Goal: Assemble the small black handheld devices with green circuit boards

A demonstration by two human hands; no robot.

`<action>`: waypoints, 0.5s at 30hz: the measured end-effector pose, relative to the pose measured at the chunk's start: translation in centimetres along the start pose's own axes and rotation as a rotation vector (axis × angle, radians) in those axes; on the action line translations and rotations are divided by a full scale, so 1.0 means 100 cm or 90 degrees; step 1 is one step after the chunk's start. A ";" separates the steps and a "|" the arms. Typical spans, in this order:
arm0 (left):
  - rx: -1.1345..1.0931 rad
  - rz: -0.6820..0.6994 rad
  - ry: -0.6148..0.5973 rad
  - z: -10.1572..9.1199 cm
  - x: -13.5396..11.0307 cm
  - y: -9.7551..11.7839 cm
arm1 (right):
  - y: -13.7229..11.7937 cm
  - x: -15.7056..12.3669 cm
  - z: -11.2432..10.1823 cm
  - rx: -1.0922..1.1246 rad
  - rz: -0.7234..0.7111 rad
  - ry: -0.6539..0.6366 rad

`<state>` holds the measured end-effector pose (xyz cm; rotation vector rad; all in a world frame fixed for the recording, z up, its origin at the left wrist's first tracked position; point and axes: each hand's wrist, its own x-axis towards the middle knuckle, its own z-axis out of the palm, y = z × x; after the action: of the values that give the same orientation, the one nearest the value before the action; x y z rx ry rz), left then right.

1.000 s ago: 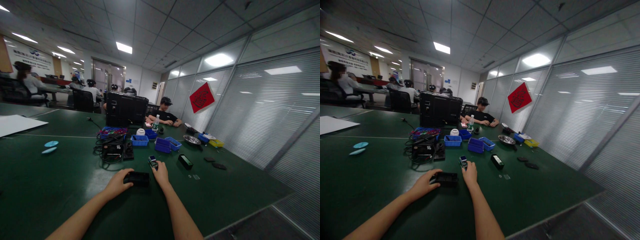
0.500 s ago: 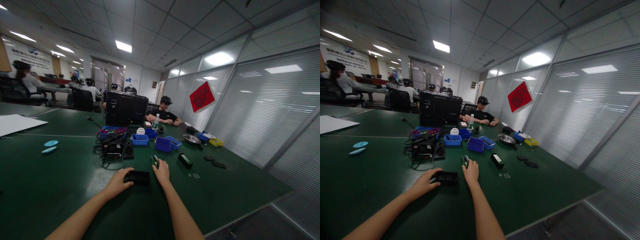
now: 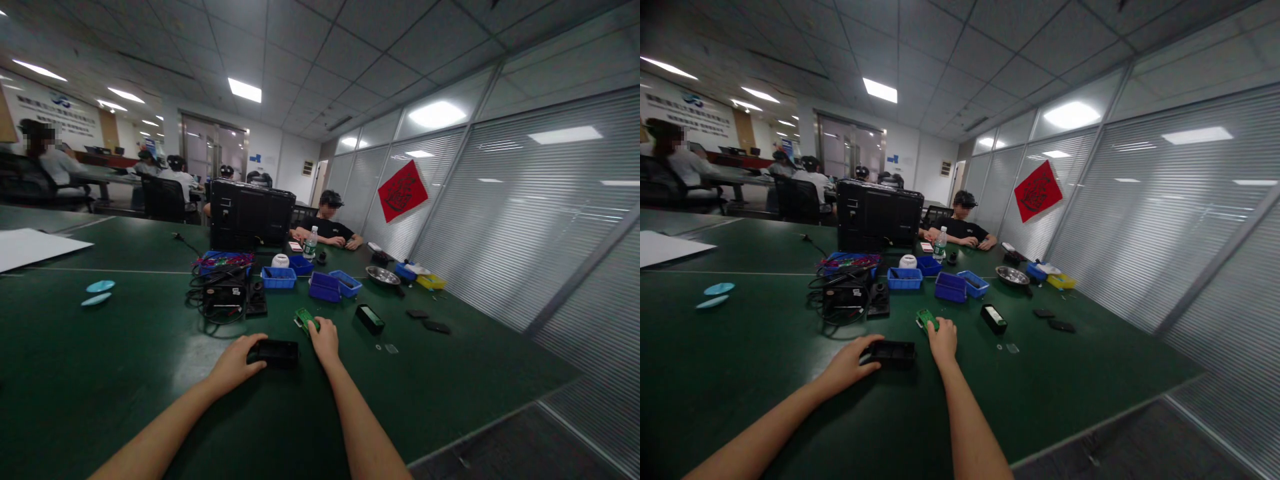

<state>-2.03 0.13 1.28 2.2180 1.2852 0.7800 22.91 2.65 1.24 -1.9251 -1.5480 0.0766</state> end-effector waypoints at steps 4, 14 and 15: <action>0.004 -0.005 -0.005 -0.001 0.000 0.002 | -0.004 -0.005 -0.002 -0.054 -0.029 0.003; -0.005 -0.026 0.026 0.003 0.002 -0.004 | -0.007 -0.006 -0.007 -0.044 -0.024 -0.013; -0.006 -0.035 0.031 0.004 0.003 -0.006 | -0.008 -0.007 -0.008 -0.025 -0.028 -0.016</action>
<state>-2.02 0.63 0.75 2.1589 1.3574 0.8221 22.34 1.77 2.04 -1.9262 -1.6184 0.0518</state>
